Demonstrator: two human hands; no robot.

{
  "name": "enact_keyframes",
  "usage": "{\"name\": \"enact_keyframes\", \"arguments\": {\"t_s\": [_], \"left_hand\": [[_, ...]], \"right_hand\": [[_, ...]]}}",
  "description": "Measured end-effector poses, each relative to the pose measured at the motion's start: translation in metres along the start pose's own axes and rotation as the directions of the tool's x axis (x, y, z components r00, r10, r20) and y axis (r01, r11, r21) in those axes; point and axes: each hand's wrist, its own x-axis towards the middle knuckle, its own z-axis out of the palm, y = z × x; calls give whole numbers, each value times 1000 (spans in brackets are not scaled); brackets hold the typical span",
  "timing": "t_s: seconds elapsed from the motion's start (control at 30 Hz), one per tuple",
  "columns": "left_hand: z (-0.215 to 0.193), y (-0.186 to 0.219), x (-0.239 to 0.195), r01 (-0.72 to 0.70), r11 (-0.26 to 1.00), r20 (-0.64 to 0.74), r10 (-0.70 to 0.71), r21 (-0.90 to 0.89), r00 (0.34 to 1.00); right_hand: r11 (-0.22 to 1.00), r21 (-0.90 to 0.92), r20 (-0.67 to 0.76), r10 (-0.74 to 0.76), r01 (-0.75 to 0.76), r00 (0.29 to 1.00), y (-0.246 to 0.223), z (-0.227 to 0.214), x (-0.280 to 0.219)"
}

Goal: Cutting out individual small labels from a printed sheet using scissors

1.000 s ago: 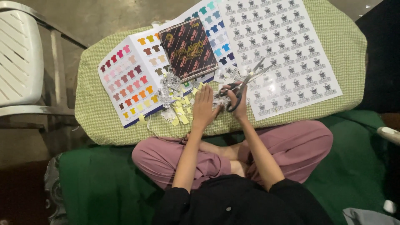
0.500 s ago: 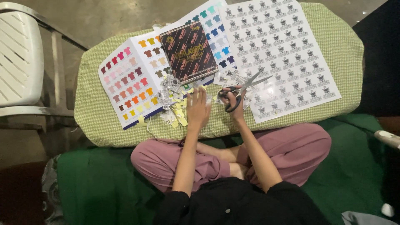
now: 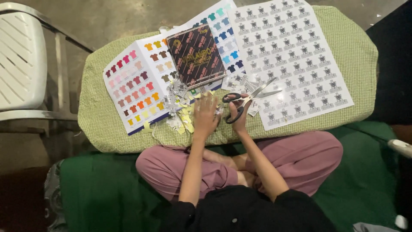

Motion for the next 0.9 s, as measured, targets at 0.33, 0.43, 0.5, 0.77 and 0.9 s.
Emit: {"name": "enact_keyframes", "arguments": {"t_s": [0.33, 0.43, 0.5, 0.77, 0.9], "left_hand": [[11, 1, -1, -53, 996, 23, 55, -76, 998], [14, 0, -3, -39, 997, 44, 42, -62, 998], [3, 4, -6, -9, 1000, 52, 10, -22, 999], [-2, -8, -14, 171, 985, -112, -174, -38, 978], [11, -5, -2, 202, 977, -167, -211, -69, 963]], "right_hand": [[996, -9, 49, 90, -89, 995, -4, 7, -23], [985, 69, 43, 156, -159, 987, 11, -1, -28], [976, 90, 81, 189, -197, 978, 17, -9, -27], [943, -291, 96, 194, -159, 976, -17, -5, -24], [898, -414, 103, 211, -151, 972, -30, -10, -21]]}}
